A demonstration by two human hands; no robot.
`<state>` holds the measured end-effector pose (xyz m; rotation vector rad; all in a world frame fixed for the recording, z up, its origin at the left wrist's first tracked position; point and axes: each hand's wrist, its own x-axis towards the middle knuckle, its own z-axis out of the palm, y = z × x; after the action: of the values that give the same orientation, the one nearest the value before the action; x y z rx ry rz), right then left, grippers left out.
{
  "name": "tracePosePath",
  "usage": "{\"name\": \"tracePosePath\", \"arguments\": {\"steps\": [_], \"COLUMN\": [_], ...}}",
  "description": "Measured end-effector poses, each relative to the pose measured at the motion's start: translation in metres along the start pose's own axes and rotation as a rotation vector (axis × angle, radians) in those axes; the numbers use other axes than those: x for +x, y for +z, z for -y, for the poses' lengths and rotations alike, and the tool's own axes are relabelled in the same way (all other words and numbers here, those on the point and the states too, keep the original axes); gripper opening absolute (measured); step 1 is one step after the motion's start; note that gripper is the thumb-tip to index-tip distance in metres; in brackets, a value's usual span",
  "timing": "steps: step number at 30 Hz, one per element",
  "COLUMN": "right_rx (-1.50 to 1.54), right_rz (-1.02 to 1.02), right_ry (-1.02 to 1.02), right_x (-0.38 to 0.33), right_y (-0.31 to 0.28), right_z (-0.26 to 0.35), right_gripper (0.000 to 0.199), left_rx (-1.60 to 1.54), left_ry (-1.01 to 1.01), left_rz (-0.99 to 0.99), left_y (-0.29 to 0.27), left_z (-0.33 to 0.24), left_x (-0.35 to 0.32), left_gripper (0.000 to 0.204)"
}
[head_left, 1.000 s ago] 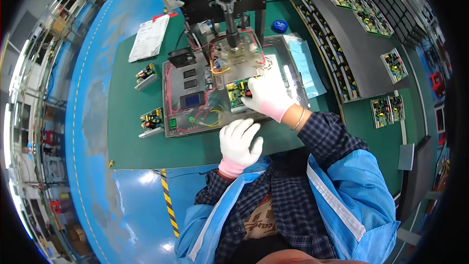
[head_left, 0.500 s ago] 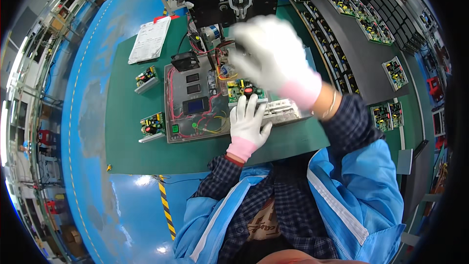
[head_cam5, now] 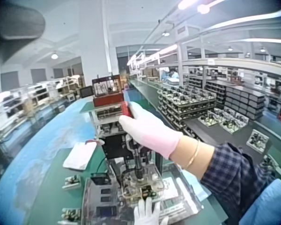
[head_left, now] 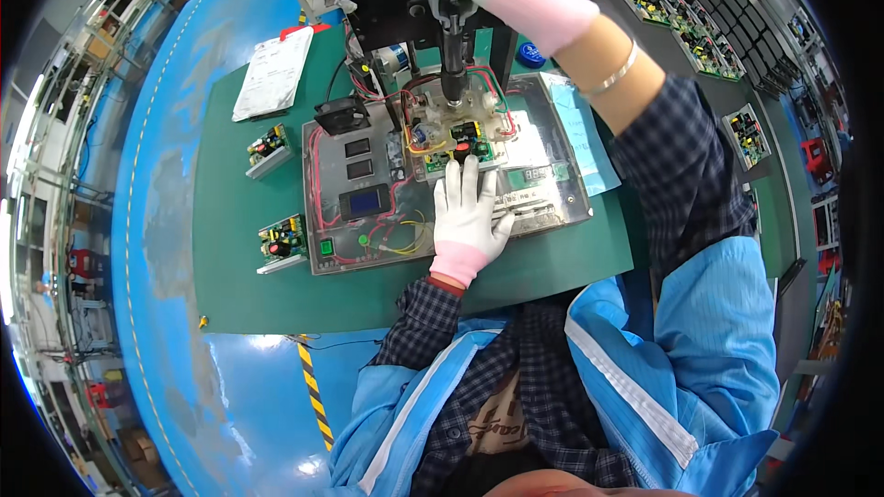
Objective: The person tests circuit boards by placing them into a testing fixture, pulling down a clamp lever, pressing control buttons, and stacking circuit boards on the workbench.
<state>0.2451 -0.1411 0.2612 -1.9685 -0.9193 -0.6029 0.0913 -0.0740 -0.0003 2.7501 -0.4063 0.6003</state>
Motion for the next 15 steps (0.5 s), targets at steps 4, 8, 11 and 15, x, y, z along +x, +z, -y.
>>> {"name": "tracePosePath", "arguments": {"steps": [4,8,11,15], "right_rx": [0.130,0.210,0.240,0.282], "right_rz": [-0.004,0.015,0.029,0.047], "right_ry": [-0.080,-0.118,-0.131,-0.126], "right_x": [-0.033,-0.053,-0.060,-0.063], "right_y": [-0.004,-0.004,-0.001,0.001], "right_z": [0.013,0.020,0.019,0.018], "right_gripper": [0.022,0.022,0.022,0.022], "left_rx": [-0.049,-0.041,-0.045,-0.048], "left_ry": [0.001,-0.015,-0.026,-0.050], "left_rz": [-0.010,-0.016,0.008,0.050], "left_y": [0.001,-0.001,-0.003,-0.005], "left_z": [0.000,-0.001,-0.002,-0.002], "left_x": [-0.003,-0.003,-0.001,0.002], "left_gripper": [0.071,0.073,0.074,0.075]}}
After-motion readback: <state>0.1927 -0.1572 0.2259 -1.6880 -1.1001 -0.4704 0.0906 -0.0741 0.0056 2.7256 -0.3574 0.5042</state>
